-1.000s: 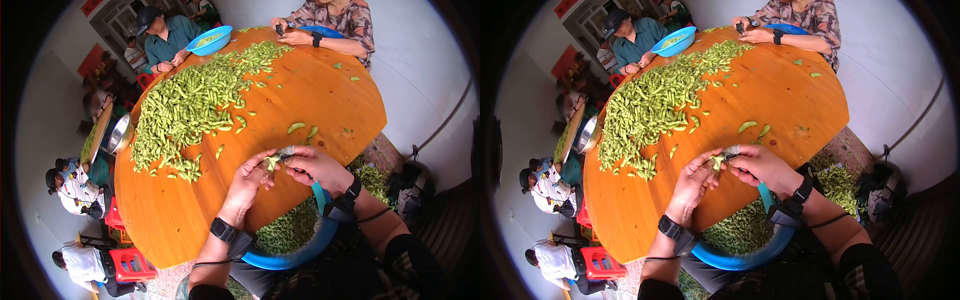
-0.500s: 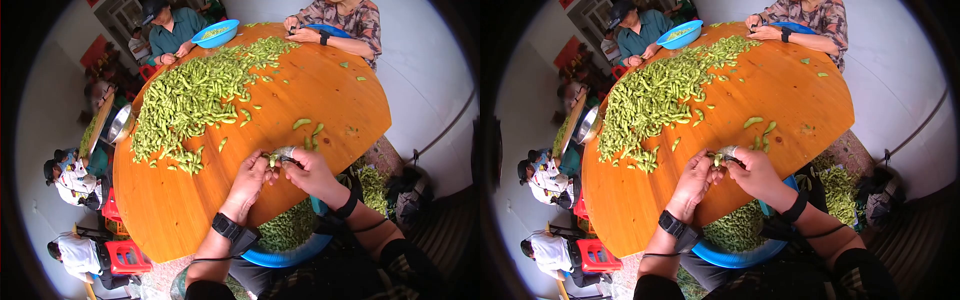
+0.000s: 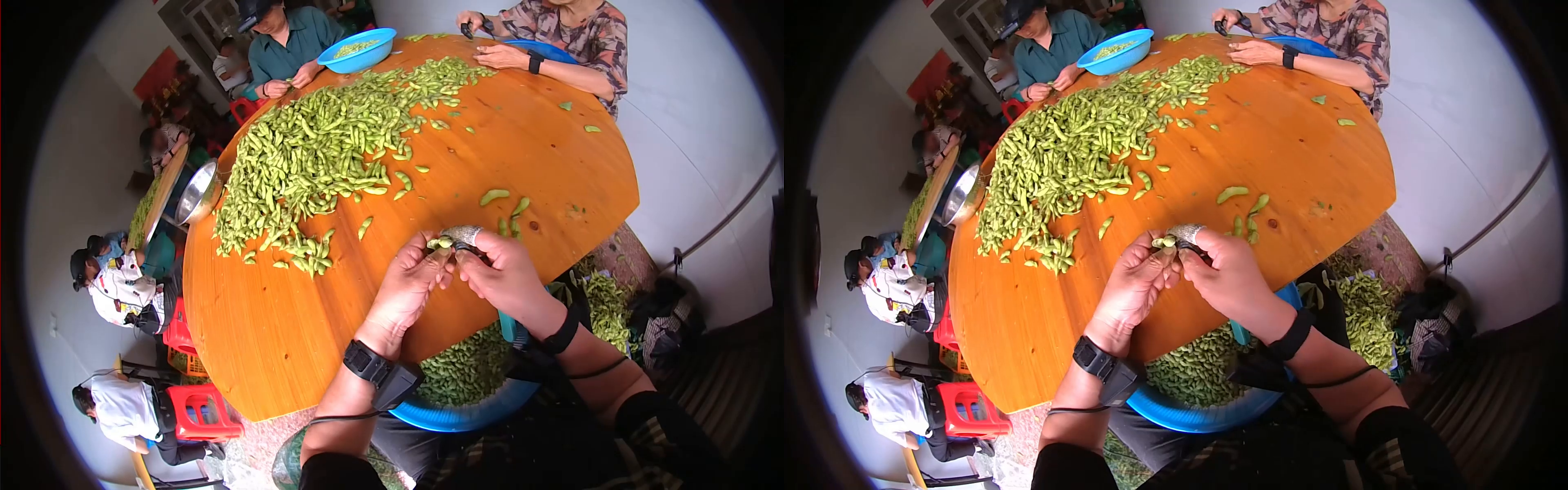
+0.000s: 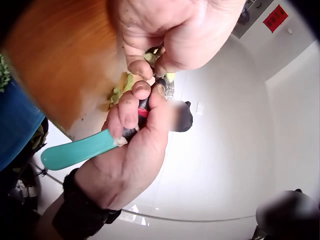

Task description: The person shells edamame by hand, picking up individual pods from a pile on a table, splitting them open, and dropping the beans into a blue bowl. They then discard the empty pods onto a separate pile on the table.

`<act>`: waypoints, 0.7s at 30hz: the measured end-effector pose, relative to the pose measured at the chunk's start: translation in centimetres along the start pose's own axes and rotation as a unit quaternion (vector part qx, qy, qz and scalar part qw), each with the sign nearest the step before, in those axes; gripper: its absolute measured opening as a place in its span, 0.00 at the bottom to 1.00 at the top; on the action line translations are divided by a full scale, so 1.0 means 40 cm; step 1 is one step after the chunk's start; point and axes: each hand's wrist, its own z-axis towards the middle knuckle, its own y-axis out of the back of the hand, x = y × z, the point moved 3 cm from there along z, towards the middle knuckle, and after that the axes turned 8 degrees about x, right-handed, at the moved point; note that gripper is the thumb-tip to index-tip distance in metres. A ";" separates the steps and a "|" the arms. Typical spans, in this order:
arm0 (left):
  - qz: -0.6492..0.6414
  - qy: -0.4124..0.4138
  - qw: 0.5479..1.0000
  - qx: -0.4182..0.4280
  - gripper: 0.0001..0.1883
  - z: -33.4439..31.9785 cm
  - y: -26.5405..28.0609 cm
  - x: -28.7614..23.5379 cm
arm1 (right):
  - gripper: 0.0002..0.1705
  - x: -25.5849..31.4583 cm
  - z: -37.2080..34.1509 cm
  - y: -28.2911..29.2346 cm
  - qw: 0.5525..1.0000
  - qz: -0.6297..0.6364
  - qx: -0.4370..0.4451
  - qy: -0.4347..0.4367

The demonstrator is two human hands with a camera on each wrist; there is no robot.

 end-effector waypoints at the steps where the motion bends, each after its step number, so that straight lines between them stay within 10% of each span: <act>1: 0.001 0.000 1.000 0.001 0.09 0.001 0.006 0.008 | 0.13 0.004 -0.003 0.000 1.000 0.015 0.003 0.003; 8: -0.016 -0.006 1.000 0.010 0.14 -0.010 -0.005 0.005 | 0.13 0.005 -0.026 -0.003 0.995 -0.037 -0.007 0.092; 21: -0.053 -0.009 0.999 0.001 0.18 -0.024 -0.026 -0.009 | 0.17 0.002 -0.028 -0.005 0.997 0.061 0.043 -0.023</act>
